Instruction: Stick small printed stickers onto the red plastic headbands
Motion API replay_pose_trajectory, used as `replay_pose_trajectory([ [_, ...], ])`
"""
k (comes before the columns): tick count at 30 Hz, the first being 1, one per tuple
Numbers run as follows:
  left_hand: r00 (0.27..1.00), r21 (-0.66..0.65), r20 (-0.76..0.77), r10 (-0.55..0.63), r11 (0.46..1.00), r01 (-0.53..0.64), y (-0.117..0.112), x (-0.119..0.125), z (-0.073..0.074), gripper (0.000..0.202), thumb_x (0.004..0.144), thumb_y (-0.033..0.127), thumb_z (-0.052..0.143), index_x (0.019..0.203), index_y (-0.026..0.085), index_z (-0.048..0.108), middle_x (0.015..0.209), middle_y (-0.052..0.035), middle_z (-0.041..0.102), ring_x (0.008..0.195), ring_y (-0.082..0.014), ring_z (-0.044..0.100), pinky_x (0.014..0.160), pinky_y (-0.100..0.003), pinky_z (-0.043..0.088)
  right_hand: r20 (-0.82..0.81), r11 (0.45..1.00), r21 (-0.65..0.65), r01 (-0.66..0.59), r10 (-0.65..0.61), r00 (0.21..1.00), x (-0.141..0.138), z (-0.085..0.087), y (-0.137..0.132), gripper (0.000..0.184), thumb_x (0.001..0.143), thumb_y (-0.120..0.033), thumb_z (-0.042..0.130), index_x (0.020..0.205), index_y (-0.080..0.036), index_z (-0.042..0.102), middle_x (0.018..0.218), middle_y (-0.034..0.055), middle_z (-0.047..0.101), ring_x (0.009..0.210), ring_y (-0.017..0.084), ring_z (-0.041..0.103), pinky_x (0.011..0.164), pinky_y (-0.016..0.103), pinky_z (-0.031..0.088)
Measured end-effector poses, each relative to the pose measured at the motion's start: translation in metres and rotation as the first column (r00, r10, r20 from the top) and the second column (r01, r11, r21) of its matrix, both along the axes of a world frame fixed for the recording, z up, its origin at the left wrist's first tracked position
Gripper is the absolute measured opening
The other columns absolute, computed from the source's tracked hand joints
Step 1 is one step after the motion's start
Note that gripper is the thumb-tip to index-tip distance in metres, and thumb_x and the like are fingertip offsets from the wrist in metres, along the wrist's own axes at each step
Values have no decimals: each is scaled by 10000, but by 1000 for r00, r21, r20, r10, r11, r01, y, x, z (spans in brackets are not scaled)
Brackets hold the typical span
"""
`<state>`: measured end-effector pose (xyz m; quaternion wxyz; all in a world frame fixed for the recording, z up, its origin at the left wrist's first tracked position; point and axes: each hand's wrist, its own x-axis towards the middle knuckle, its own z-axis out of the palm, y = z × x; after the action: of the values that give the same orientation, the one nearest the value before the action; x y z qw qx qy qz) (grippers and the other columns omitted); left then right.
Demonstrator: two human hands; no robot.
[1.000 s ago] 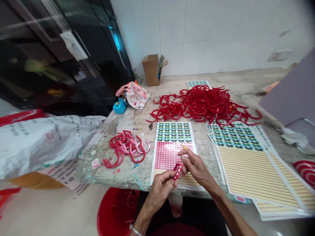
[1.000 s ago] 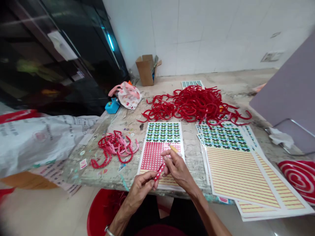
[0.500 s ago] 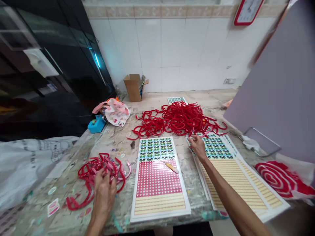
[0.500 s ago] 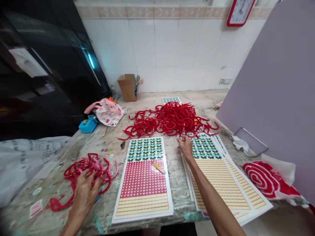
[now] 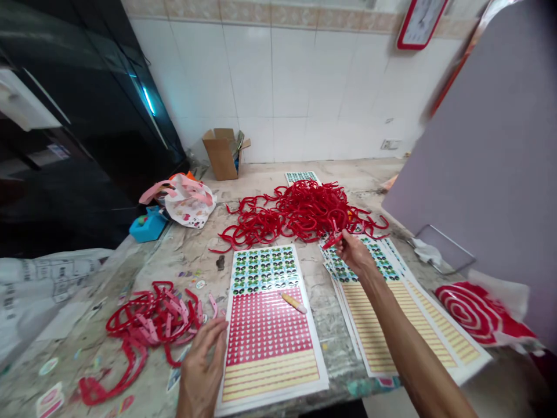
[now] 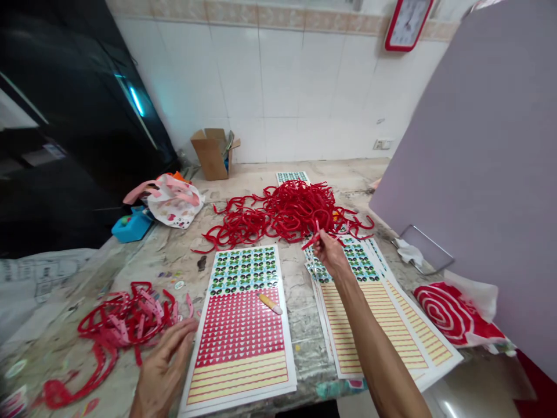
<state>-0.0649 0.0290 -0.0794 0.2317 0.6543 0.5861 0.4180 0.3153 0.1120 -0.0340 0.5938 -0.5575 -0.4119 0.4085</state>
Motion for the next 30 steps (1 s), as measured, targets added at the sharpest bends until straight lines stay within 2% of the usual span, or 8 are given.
replay_pose_trajectory([
  [3,993,-40,97,-69,997,73,-5,26,24,247,746,359,552,853,174,676,922,-81,680,905,-238,615,884,-402,463,-20,959,-64,-276,276,961,-25,11,-27,447,750,-608,496,627,-179,470,535,-37,432,446,79,376,430,215,345],
  [5,980,-58,166,-113,991,124,-11,43,43,229,767,321,553,894,172,672,945,-80,674,929,-224,605,869,-364,468,-19,881,-104,-461,462,887,-49,16,-44,455,760,-581,515,584,-163,478,526,-30,446,461,80,391,442,212,338],
  [9,936,-76,254,-244,960,271,-19,64,72,211,810,242,517,949,178,663,982,-77,655,932,-196,592,822,-300,460,170,544,-193,-817,838,518,-92,29,-68,458,873,-507,374,602,-158,494,518,-35,445,479,76,390,496,215,324],
  [11,914,-99,254,-317,931,351,-22,67,79,228,823,222,500,988,179,651,982,-79,645,887,-181,590,788,-281,453,275,449,-228,-864,881,386,-107,34,-74,455,891,-481,343,587,-165,465,503,-57,368,462,66,310,474,212,274],
  [16,849,-178,203,-488,834,522,-29,64,81,210,841,193,452,818,155,657,782,-43,617,746,-147,547,680,-240,410,342,301,-275,-913,918,200,-126,39,-78,413,902,-429,347,598,-167,445,549,-59,321,494,67,261,476,214,242],
  [18,855,-208,208,-475,833,513,-32,62,77,235,848,210,442,712,149,624,656,-10,556,655,-126,503,606,-225,376,367,294,-291,-910,913,177,-130,38,-78,410,904,-424,342,609,-167,465,547,-57,336,493,70,273,482,215,254],
  [24,871,-321,415,-264,853,411,-34,55,67,248,832,264,459,690,120,601,575,8,525,540,-101,469,530,-207,355,666,494,-183,-850,698,263,-133,41,-77,305,895,-384,402,768,-183,593,707,5,534,663,129,452,668,270,368],
  [30,889,-282,308,-339,860,426,-29,44,72,207,811,234,474,692,131,608,596,20,514,572,-101,456,551,-209,341,827,466,-199,-862,551,108,-147,52,-74,234,911,-265,399,845,-180,607,762,40,581,759,164,483,760,336,373],
])
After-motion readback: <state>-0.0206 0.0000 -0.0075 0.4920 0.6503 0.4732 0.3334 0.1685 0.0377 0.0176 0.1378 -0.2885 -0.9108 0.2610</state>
